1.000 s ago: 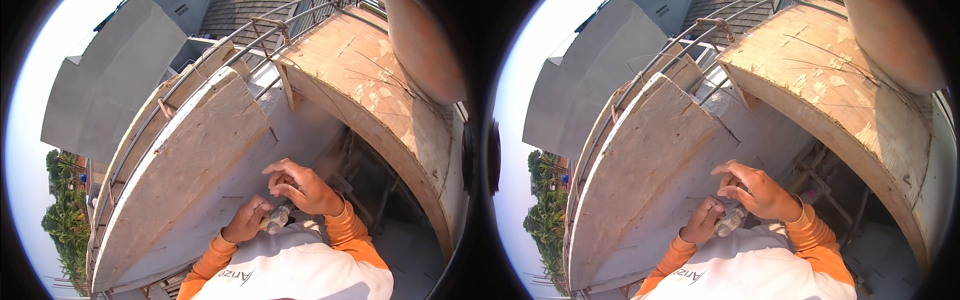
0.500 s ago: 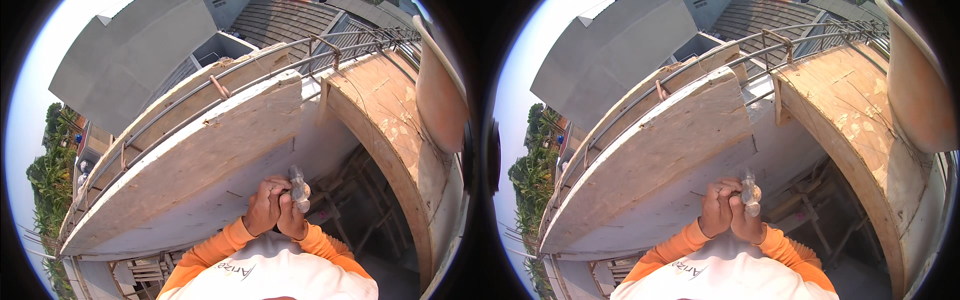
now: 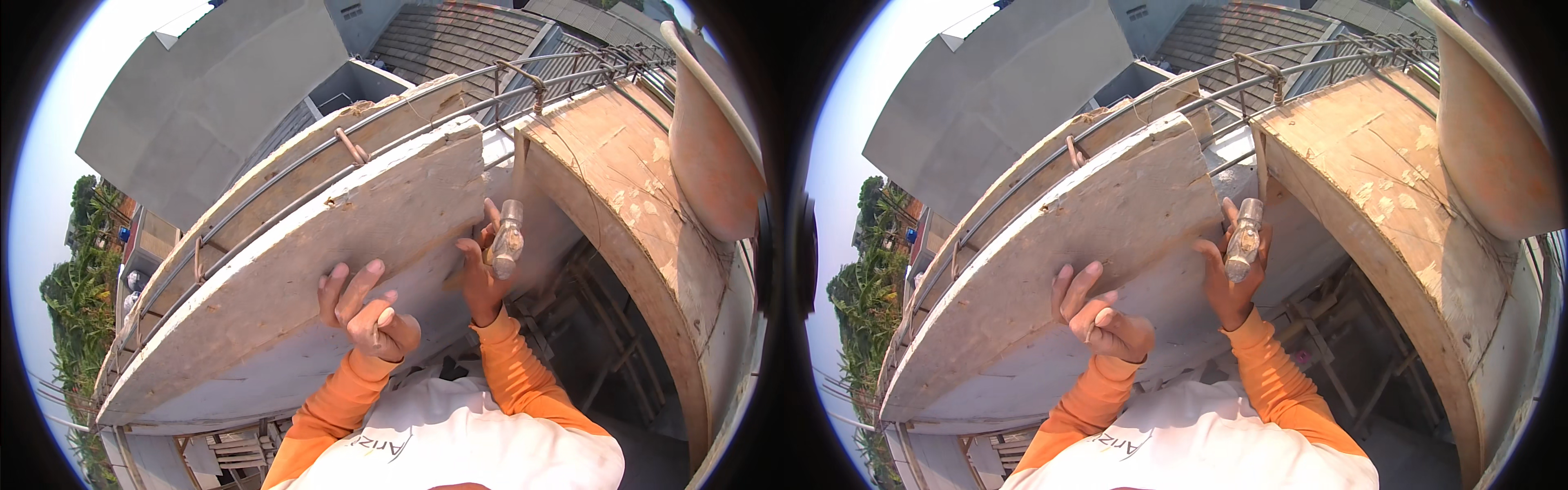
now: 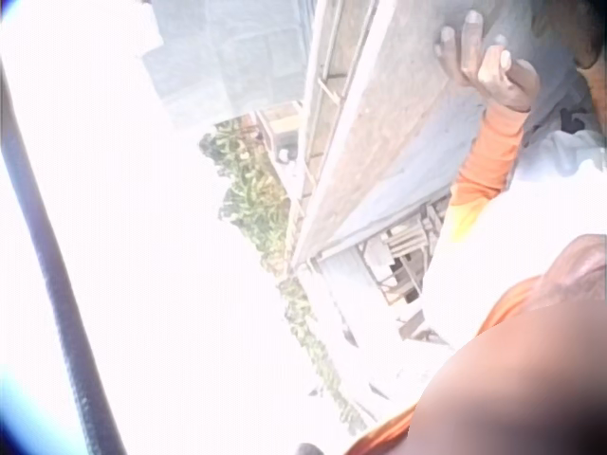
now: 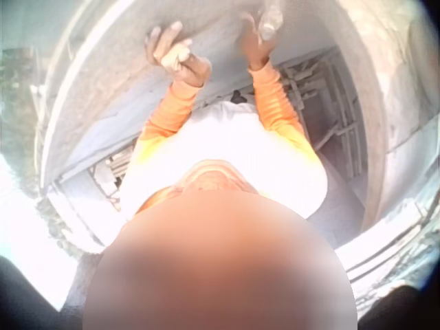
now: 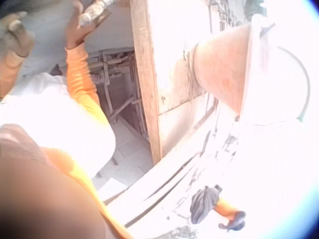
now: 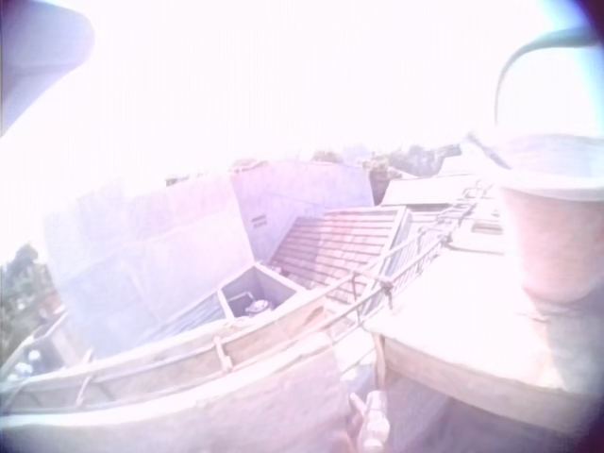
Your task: The person installs large white panels against a wall frame. Using a hammer and nails, the person secures the panels while balancing on a structure, occasionally reaching for supplies in a bucket.
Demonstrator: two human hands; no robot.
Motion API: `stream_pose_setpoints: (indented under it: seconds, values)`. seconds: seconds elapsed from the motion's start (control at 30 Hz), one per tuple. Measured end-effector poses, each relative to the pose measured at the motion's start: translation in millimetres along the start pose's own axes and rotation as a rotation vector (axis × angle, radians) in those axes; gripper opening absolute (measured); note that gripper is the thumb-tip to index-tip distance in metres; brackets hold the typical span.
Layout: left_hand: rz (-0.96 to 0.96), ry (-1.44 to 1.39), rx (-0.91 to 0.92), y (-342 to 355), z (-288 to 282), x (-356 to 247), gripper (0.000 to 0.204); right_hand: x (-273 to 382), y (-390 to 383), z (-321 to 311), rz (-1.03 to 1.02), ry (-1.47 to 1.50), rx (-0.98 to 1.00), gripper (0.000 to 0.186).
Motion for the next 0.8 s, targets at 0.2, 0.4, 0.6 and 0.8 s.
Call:
stream_pose_setpoints:
  seconds: [0.2, 0.4, 0.6, 0.8]
  values:
    - [0.156, 0.109, -0.023, -2, 12, 6, 0.02, 0, 11, 13, 0.218, 0.145, 0.005, 0.029]
    - [0.182, 0.136, 0.023, -9, 16, 11, 0.019, 6, 22, 18, 0.354, 0.372, 0.008, 0.03]
    - [0.144, 0.104, 0.147, -2, 7, 8, 0.023, -9, 14, 12, 0.385, 0.31, -0.018, 0.032]
    - [0.042, -0.029, 0.192, -27, -20, 14, 0.036, -6, 22, 8, 0.302, 0.163, 0.012, 0.033]
Point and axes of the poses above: each hand's wrist, its own y-axis towards the middle knuckle, its own z-axis out of the palm, x = y × z, the point moved 8 cm from there along y, towards the middle knuckle, and after that the axes turned 6 degrees about x, right-handed, at the moved point
